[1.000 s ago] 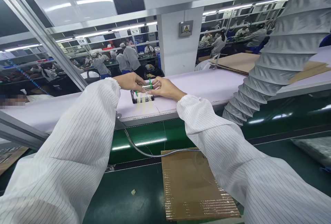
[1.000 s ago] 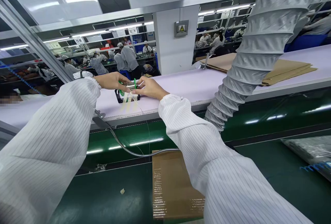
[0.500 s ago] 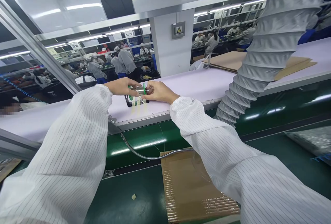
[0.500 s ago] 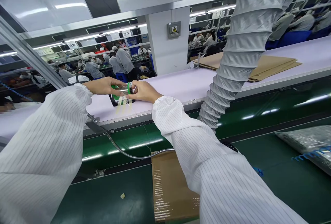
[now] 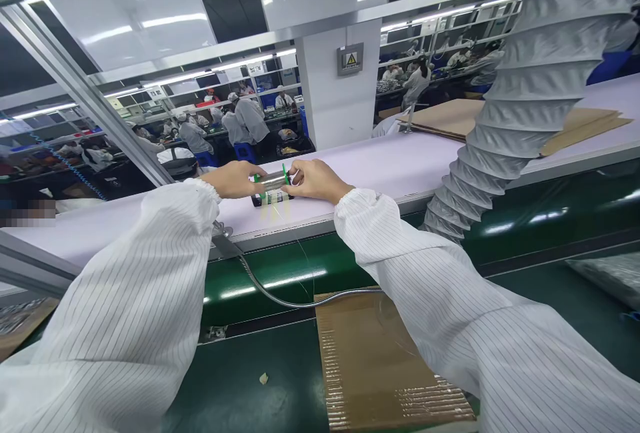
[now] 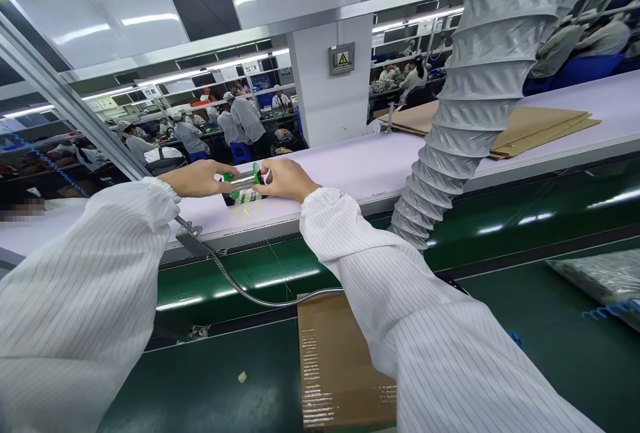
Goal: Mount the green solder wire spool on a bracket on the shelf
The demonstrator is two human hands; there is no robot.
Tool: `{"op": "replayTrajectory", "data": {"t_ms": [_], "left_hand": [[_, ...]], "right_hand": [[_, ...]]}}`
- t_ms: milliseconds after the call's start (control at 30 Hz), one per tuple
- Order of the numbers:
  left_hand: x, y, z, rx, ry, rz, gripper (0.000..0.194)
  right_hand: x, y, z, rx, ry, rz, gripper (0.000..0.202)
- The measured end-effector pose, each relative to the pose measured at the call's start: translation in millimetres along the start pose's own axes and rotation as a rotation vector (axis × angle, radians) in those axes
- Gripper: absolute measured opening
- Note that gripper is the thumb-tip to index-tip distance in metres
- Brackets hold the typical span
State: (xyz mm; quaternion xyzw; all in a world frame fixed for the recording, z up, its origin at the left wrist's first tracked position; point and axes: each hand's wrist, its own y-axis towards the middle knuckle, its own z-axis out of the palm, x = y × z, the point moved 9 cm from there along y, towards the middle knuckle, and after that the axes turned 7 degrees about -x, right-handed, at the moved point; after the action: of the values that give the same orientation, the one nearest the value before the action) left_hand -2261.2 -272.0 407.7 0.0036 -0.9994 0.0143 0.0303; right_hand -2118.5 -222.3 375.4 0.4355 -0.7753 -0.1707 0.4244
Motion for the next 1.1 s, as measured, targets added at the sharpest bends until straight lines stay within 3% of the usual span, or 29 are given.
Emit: {"op": "replayTrajectory", "data": {"t_ms": [133,367,567,633,733,833,1000,1100], "left_hand": [[-9.9,-1.6,1.8,-0.013,0.086,0.013,0.067],[-23.6,-12.3,4.0,-0.027,0.241,0.014,0.048],[-37.3,-18.8,10.2,-0.109,0.422,0.093,0.058],[-47.9,-19.1,8.7,-0.146,0.383,0.135,0.063],[-60.9,-18.4,5.7,-0.153,0.34,0.161,0.047],[-63.9,-17.2,3.3,-0.151,0.367,0.141,0.036],[-61.6,-15.9,6.3,-0.206,0.422,0.142,0.04],[-66.2,-16.6,9.3,-0.231,0.474,0.211,0.039]], "right_hand": [[3.6,-3.6,-1.4,0.018,-0.124,-0.033,0.04],[9.5,-7.6,-3.9,0.001,-0.211,-0.043,0.036],[14.2,-7.9,-2.2,0.019,-0.294,-0.088,0.035],[14.5,-8.0,-2.7,0.015,-0.286,-0.079,0.034],[13.7,-7.7,-3.1,0.012,-0.264,-0.052,0.033],[12.3,-6.7,-3.7,0.006,-0.256,-0.027,0.036],[9.0,-8.9,-3.7,0.011,-0.2,0.017,0.039],[1.5,-15.2,-4.4,0.022,-0.127,0.096,0.049]]}}
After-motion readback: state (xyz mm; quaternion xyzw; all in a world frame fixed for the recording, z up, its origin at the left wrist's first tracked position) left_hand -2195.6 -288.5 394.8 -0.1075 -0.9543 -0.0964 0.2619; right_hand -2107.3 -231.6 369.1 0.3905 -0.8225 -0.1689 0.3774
